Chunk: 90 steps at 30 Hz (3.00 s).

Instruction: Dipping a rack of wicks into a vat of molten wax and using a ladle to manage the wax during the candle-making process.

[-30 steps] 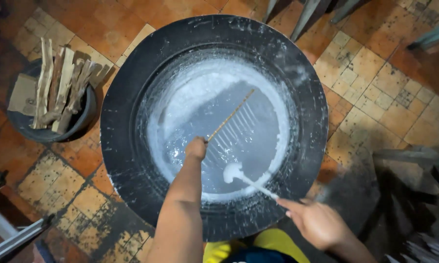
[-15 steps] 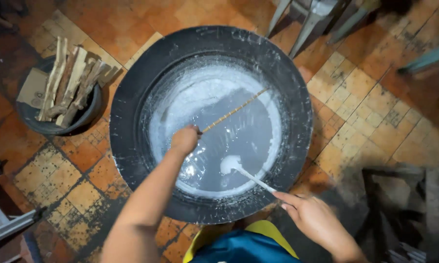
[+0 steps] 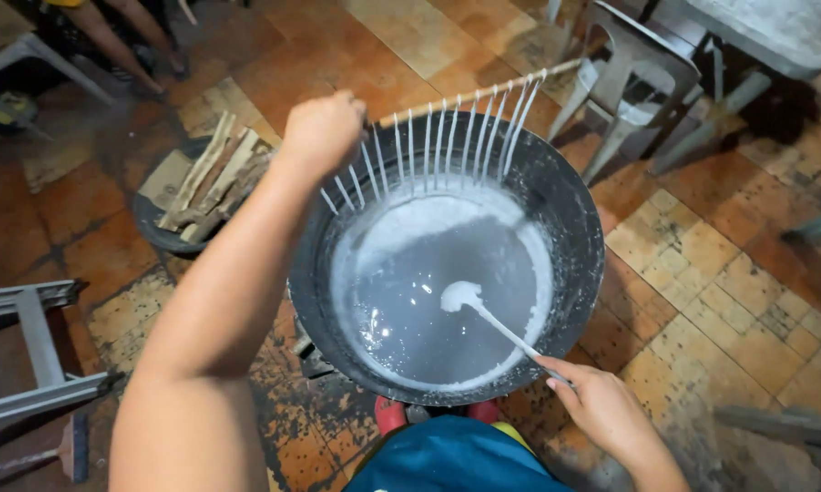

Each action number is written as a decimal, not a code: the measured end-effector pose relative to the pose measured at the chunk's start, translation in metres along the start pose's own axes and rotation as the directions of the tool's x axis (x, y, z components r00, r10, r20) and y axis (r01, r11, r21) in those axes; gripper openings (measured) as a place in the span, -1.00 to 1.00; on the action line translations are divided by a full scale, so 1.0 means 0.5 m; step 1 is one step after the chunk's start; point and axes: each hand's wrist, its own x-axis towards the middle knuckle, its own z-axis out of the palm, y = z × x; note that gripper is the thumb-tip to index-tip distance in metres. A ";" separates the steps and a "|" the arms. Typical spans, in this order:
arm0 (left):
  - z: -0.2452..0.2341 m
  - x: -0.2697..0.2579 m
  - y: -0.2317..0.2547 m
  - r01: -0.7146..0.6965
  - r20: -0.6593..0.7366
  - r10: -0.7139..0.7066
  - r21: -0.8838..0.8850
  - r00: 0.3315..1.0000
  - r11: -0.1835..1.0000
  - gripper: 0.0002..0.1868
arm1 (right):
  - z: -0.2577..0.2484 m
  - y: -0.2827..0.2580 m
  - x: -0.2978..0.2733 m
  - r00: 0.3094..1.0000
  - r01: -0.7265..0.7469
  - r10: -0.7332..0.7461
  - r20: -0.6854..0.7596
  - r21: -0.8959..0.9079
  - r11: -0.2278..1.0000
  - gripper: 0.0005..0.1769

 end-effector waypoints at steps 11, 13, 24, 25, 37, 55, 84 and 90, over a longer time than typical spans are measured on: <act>-0.159 0.022 -0.064 0.065 0.036 -0.063 -0.042 0.997 0.997 -0.77 | 0.005 -0.003 -0.019 0.996 0.008 -0.012 -0.094 -0.039 0.999 -0.45; -0.146 0.024 -0.070 0.054 0.031 -0.054 -0.018 0.998 0.998 -0.78 | 0.002 -0.005 -0.025 0.995 0.001 -0.003 -0.096 -0.030 1.000 -0.46; 0.061 -0.035 0.023 0.009 0.016 -0.008 -0.016 1.000 1.000 -0.80 | 0.019 0.059 -0.016 0.935 0.101 -0.065 -0.350 0.086 0.991 -0.48; 0.111 -0.057 0.047 0.004 0.023 -0.003 -0.021 1.000 1.000 -0.80 | 0.019 0.061 -0.019 0.937 0.094 -0.058 -0.344 0.089 0.992 -0.48; 0.452 -0.216 0.277 0.205 0.568 0.085 -0.427 0.819 0.881 -0.77 | 0.010 0.085 -0.009 0.928 0.010 0.076 -0.364 0.229 0.973 -0.50; 0.803 -0.199 0.343 0.401 0.745 0.010 -0.370 0.667 0.838 -0.66 | 0.062 0.106 0.049 0.887 -0.073 0.253 -0.387 0.423 0.903 -0.49; 0.057 -0.059 0.030 -0.371 0.144 0.411 -0.242 0.900 0.897 -0.71 | 0.661 -0.176 -0.252 0.098 0.583 0.659 -0.745 0.580 0.569 -0.42; -0.011 -0.073 0.019 -0.460 0.087 0.491 -0.238 0.867 0.855 -0.70 | 0.786 -0.216 -0.338 0.098 0.663 0.772 -0.628 0.620 0.419 -0.39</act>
